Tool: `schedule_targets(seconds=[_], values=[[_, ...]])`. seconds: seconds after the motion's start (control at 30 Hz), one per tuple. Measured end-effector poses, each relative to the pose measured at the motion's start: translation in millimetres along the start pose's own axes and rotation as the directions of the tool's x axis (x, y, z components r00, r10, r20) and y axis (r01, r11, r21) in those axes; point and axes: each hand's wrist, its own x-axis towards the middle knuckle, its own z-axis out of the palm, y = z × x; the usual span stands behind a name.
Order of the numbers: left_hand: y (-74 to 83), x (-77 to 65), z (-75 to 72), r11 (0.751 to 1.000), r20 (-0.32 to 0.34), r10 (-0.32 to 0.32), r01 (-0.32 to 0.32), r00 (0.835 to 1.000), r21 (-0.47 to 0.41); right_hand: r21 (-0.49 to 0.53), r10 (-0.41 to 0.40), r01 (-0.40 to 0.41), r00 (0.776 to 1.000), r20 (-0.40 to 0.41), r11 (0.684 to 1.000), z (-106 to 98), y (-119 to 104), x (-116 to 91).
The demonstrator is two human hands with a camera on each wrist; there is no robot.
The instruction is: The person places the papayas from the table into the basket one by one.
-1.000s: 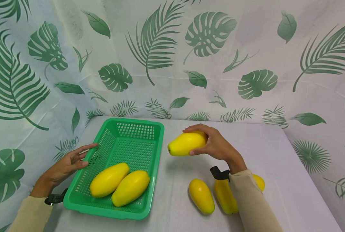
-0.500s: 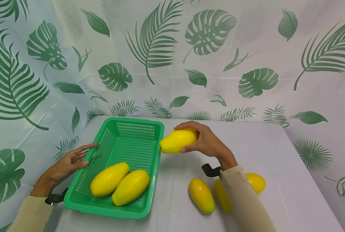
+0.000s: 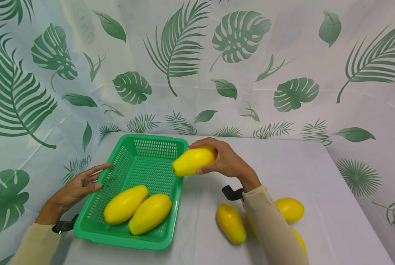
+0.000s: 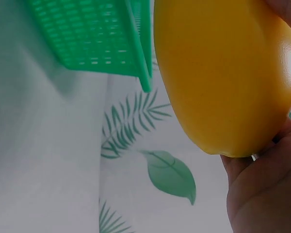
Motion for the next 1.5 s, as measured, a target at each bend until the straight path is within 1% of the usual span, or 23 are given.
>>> schedule_targets(seconds=[0.3,0.7,0.93,1.23,1.5], values=[[1.4,0.0,0.5,1.0,-0.005,0.001,-0.001,1.0,0.01,0.03,-0.049,0.048,0.998,0.036,0.998,12.0,-2.3,12.9],[2.2,0.0,0.6,1.0,-0.006,0.005,-0.005,1.0,0.005,0.061,-0.085,0.079,0.992,0.094,0.995,26.1,-4.8,26.7],[1.7,0.2,0.2,1.0,-0.002,0.008,-0.008,1.0,-0.003,0.071,-0.08,0.072,0.989,0.125,0.995,33.4,-6.8,33.6],[0.7,-0.2,-0.6,1.0,-0.003,0.004,-0.004,1.0,0.001,0.093,-0.114,0.099,0.978,0.172,0.991,42.0,-4.5,43.2],[1.2,-0.1,0.3,1.0,0.001,-0.005,0.005,1.0,-0.003,0.081,-0.117,0.102,0.972,0.204,0.991,49.2,-3.7,49.7]])
